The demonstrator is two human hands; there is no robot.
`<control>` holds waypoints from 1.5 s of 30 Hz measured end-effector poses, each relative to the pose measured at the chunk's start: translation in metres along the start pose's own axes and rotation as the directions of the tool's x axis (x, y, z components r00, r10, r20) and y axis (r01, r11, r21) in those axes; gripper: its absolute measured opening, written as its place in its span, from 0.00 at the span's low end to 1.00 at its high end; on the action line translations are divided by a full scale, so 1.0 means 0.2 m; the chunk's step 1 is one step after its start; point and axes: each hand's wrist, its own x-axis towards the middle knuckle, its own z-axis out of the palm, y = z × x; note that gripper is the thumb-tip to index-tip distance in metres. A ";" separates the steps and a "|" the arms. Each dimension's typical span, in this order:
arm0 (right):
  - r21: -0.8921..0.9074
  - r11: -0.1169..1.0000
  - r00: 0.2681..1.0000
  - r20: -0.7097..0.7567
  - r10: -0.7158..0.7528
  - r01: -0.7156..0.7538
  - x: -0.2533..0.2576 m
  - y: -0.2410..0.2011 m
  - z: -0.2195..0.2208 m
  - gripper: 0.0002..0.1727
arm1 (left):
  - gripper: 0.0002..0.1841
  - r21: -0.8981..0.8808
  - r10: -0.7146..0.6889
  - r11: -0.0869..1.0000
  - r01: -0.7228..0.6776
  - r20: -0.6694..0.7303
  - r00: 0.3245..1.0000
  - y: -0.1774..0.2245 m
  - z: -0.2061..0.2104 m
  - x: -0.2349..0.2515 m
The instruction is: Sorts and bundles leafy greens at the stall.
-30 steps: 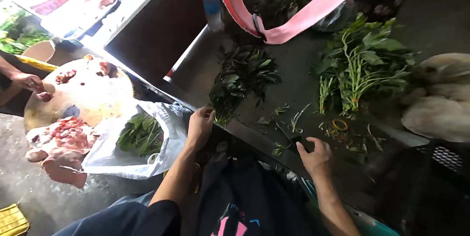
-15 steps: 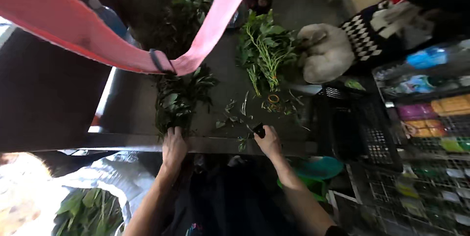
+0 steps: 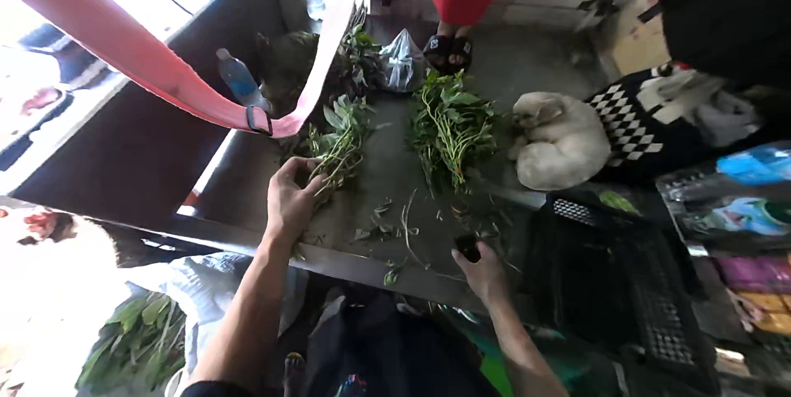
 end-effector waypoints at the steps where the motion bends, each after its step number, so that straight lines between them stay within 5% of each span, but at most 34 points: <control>1: 0.021 0.999 1.000 0.006 -0.024 0.024 0.01 0.03 -0.01 0.30 | 0.09 -0.026 0.031 0.999 -0.031 0.003 1.000 0.04 0.04 -0.03; 5: -0.023 0.999 0.979 0.201 -0.020 0.025 -0.02 0.12 -0.05 0.35 | 0.12 0.164 -0.087 0.984 0.074 0.070 0.994 0.01 0.25 -0.23; 9: -0.049 0.999 0.913 0.407 0.016 0.004 -0.14 0.21 -0.05 0.34 | 0.17 0.368 -0.309 0.901 0.229 0.176 0.935 -0.34 0.52 -0.60; 12: 0.042 0.998 0.877 0.481 0.015 -0.040 -0.27 0.28 -0.02 0.35 | 0.20 0.430 -0.431 0.859 0.278 0.314 0.846 -0.47 0.63 -0.81; 18: 0.032 0.999 0.870 0.492 -0.030 0.017 -0.42 0.38 -0.03 0.29 | 0.21 0.493 -0.486 0.822 0.286 0.346 0.802 -0.49 0.65 -0.90; 24: -0.140 0.990 0.871 0.490 0.043 0.030 -0.51 0.35 -0.01 0.34 | 0.38 0.634 -0.756 0.653 0.414 0.520 0.398 -0.55 0.61 -0.79; 26: -0.184 0.983 0.871 0.483 0.090 0.001 -0.54 0.33 0.03 0.35 | 0.38 0.614 -0.734 0.678 0.404 0.587 0.341 -0.59 0.63 -0.77; 34: -0.300 0.936 0.842 0.444 0.306 -0.183 -0.70 0.17 0.09 0.34 | 0.29 0.452 -0.607 0.770 0.450 0.735 0.301 -0.71 0.63 -0.74; 45: -0.297 0.910 0.821 0.410 0.396 -0.291 -0.80 0.04 0.17 0.33 | 0.30 0.488 -0.551 0.831 0.267 0.788 0.274 -0.77 0.61 -0.67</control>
